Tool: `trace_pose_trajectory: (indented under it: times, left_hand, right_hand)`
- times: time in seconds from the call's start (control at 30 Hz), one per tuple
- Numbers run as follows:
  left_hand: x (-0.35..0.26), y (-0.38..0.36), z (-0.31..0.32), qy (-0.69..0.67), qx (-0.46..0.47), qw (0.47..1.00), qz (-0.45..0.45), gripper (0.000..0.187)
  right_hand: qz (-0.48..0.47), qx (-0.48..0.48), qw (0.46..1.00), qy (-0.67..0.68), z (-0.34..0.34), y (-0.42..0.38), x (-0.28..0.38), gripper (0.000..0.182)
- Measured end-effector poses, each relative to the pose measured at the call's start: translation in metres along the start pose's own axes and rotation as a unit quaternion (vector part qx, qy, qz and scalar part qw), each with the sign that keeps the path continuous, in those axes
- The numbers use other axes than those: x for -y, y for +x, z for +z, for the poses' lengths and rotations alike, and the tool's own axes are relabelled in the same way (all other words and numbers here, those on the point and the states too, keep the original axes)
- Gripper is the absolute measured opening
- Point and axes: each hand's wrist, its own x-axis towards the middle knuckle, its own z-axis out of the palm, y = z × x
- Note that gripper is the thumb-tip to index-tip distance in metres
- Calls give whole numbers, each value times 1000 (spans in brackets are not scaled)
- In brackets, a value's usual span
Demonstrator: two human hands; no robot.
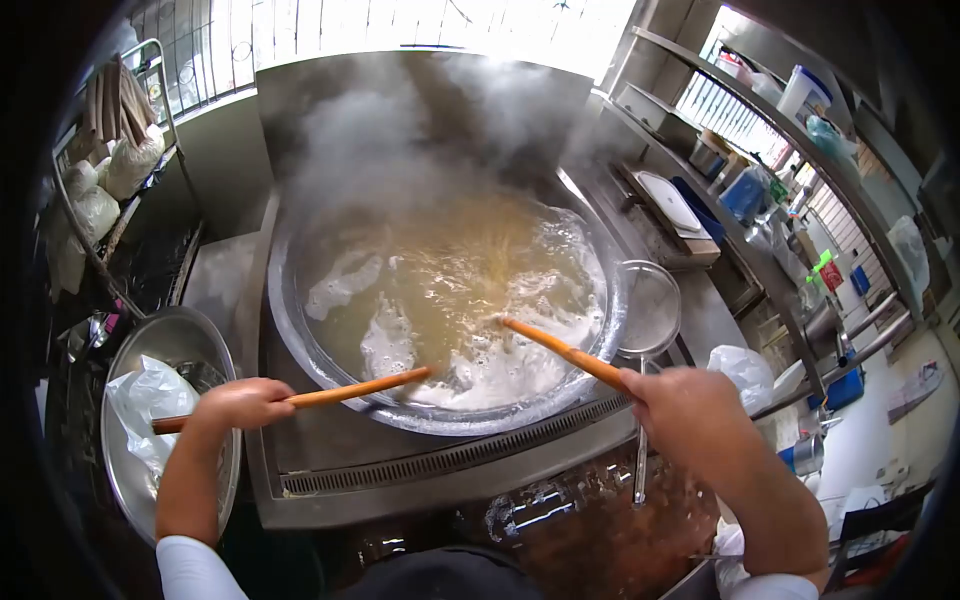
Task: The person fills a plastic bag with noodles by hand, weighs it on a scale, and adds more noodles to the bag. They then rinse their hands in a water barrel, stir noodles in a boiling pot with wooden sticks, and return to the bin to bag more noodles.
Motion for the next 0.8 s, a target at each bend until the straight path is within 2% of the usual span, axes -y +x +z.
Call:
trace_pose_trajectory:
  times: [0.1,0.13,0.17,0.2,0.23,0.27,0.33,0.4,0.47,0.57,0.6,0.63,0.67,0.7,0.73,0.77,0.8]
  left_hand:
    - [39,-66,-27,-115,33,992,-44,38]
    - [58,-85,-29,-183,39,980,-69,37]
    - [52,-109,-37,-183,11,973,-137,36]
    - [58,-125,-39,-185,9,972,-143,36]
    - [70,-139,-36,-251,-49,952,-166,34]
    - [77,-146,-36,-309,-104,926,-189,33]
    - [72,-141,-48,-298,-167,920,-195,30]
    - [61,-112,-62,-244,-214,934,-151,30]
    - [51,-64,-75,-252,-220,936,-113,22]
    - [45,33,-85,-167,-256,945,-116,22]
    - [38,63,-85,-107,-267,951,-116,24]
    - [24,91,-86,-49,-277,953,-115,25]
    - [8,116,-89,26,-249,961,-116,27]
    - [-6,147,-88,68,-236,959,-139,28]
    - [-25,172,-87,81,-242,953,-162,29]
    - [-49,186,-85,59,-244,953,-170,29]
    - [-47,214,-80,86,-268,950,-139,29]
  right_hand:
    - [-25,9,996,86,75,99,-10,26]
    - [27,27,986,165,102,132,5,25]
    - [17,-34,990,139,131,161,14,24]
    - [29,-42,986,158,136,178,27,23]
    - [19,-85,980,177,156,195,33,23]
    - [18,-79,980,182,168,210,40,23]
    - [76,-62,961,258,181,240,54,27]
    - [104,-108,949,278,210,266,69,26]
    - [106,-112,940,304,241,282,72,29]
    - [68,-90,909,402,247,272,33,36]
    - [50,-75,901,424,228,249,7,37]
    - [91,-9,913,396,187,212,-19,36]
    - [52,-41,894,443,189,189,-64,35]
    - [49,-20,886,461,167,160,-109,36]
    - [72,-29,898,432,124,118,-140,35]
    - [88,-25,882,462,100,82,-177,36]
    - [113,-18,906,407,66,47,-197,36]
